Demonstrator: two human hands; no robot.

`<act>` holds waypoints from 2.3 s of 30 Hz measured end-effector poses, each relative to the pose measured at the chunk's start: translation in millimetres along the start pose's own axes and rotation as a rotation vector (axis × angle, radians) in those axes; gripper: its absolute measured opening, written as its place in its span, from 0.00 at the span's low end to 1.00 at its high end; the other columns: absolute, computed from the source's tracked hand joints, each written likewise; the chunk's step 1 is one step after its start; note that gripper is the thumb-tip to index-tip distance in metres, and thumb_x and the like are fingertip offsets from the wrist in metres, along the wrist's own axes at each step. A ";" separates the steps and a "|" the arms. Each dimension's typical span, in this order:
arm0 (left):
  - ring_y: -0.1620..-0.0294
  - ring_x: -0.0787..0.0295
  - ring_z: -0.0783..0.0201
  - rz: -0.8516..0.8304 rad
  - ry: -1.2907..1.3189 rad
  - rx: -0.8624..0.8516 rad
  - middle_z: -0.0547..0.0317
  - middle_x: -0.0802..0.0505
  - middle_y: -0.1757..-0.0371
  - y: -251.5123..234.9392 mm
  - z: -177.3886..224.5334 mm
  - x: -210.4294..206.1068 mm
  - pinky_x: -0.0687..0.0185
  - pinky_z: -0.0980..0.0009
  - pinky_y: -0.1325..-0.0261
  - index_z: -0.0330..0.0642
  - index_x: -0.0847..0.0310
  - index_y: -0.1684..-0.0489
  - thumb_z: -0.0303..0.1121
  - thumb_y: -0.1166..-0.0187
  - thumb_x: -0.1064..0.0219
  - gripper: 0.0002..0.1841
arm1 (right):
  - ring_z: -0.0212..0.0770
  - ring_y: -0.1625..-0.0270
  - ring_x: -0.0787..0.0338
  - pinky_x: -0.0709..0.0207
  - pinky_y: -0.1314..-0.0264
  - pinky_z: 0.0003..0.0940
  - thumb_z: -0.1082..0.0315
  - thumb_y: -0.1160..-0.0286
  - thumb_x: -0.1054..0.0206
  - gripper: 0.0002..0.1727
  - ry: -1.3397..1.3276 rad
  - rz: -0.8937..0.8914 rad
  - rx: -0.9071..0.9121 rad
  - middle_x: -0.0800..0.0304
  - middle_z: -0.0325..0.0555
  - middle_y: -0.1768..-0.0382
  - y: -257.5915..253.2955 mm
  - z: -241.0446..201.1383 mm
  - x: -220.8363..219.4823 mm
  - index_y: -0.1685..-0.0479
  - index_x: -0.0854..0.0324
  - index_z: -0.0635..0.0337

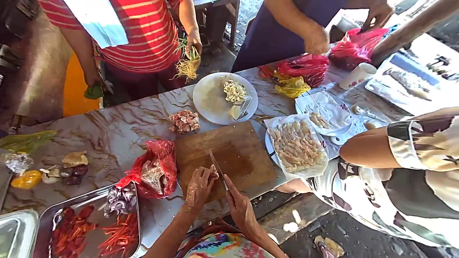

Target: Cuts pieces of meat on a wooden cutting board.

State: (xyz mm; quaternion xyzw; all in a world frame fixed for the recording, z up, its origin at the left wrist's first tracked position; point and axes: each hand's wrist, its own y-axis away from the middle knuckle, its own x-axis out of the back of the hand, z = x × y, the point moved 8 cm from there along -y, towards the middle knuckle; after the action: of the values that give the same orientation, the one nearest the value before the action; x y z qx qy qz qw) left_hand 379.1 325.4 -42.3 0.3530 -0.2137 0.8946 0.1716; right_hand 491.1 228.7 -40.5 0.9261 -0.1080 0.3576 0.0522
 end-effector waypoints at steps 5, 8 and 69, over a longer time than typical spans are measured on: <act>0.47 0.09 0.35 -0.051 -0.044 0.034 0.35 0.07 0.52 0.5 0.2 -0.2 0.13 0.50 0.42 0.32 0.07 0.51 0.22 0.31 0.29 0.12 | 0.61 0.78 0.12 0.20 0.72 0.58 0.73 0.17 0.44 0.29 0.192 -0.022 -0.085 0.11 0.60 0.76 -1.4 17.4 16.2 0.14 0.32 0.61; 0.47 0.08 0.37 -0.023 0.016 0.032 0.33 0.09 0.48 3.3 0.1 4.7 0.13 0.51 0.42 0.28 0.11 0.51 0.19 0.32 0.32 0.12 | 0.55 0.84 0.16 0.21 0.77 0.53 0.74 0.20 0.43 0.29 0.180 0.112 -0.044 0.13 0.58 0.80 1.4 28.3 39.1 0.17 0.28 0.66; 0.47 0.07 0.41 -0.041 -0.021 -0.185 0.39 0.06 0.53 -4.6 4.9 0.1 0.13 0.60 0.40 0.29 0.10 0.64 0.24 0.33 0.27 0.07 | 0.56 0.79 0.11 0.19 0.76 0.47 0.70 0.18 0.43 0.32 0.431 -0.171 -0.008 0.12 0.60 0.72 -10.8 -12.1 -13.8 0.11 0.33 0.51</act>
State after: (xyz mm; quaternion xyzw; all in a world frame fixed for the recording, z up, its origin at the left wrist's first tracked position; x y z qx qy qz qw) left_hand 383.9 326.9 -37.8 0.3494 -0.2900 0.8635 0.2196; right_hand 475.9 243.5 -41.0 0.8339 -0.0171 0.5411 0.1079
